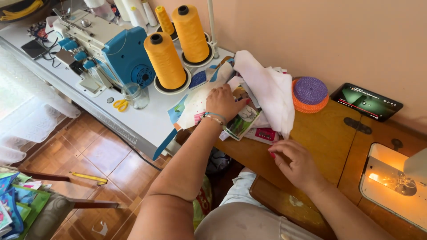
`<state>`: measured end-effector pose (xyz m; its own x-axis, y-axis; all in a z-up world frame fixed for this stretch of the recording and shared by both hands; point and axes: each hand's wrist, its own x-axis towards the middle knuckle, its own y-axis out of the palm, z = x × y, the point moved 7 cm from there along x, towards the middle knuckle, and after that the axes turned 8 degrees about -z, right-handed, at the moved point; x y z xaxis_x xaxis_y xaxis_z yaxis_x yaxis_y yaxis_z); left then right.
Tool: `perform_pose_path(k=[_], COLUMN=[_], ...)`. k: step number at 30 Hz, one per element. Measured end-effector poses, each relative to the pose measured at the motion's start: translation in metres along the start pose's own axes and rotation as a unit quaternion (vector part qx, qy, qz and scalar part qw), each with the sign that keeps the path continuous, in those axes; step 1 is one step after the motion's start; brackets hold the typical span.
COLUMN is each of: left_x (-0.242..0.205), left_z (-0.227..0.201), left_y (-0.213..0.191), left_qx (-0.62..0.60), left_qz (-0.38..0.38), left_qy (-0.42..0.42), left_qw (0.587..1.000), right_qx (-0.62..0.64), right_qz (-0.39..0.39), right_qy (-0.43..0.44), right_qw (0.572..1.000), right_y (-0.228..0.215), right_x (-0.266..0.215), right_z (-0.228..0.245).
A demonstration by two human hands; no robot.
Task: Sewing small fabric pieces together using a sewing machine while occasionally interacting with a smartphone.
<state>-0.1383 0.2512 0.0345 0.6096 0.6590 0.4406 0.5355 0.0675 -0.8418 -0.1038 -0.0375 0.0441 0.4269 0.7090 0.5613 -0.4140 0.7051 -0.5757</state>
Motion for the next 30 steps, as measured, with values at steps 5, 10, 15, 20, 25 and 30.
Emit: perform_pose_path(k=[5, 10, 15, 20, 25, 30], left_x=[0.007, 0.001, -0.013, -0.044, -0.015, 0.029], left_z=[0.005, 0.01, -0.026, -0.079, -0.088, -0.113], left_y=[-0.007, -0.012, -0.007, -0.02, -0.016, 0.012], left_qx=[-0.036, -0.014, -0.004, -0.217, -0.269, -0.17], left_qz=[0.045, 0.1, -0.205, -0.061, -0.012, 0.152], left_qy=[-0.006, -0.039, 0.216, 0.205, 0.166, 0.144], left_qw=[0.998, 0.994, 0.955, 0.952, 0.949, 0.963], right_qx=[-0.068, -0.067, 0.102, 0.113, 0.096, -0.019], right_qz=[-0.04, -0.073, -0.126, -0.135, -0.142, -0.169], right_qy=[0.117, 0.267, 0.356, 0.367, 0.347, 0.178], right_qw=[0.99, 0.959, 0.92, 0.913, 0.922, 0.969], right_y=[-0.02, -0.018, 0.003, 0.014, 0.024, 0.027], right_x=[0.013, 0.043, 0.071, 0.075, 0.076, 0.084], right_z=[-0.041, -0.074, -0.091, -0.107, -0.116, -0.091])
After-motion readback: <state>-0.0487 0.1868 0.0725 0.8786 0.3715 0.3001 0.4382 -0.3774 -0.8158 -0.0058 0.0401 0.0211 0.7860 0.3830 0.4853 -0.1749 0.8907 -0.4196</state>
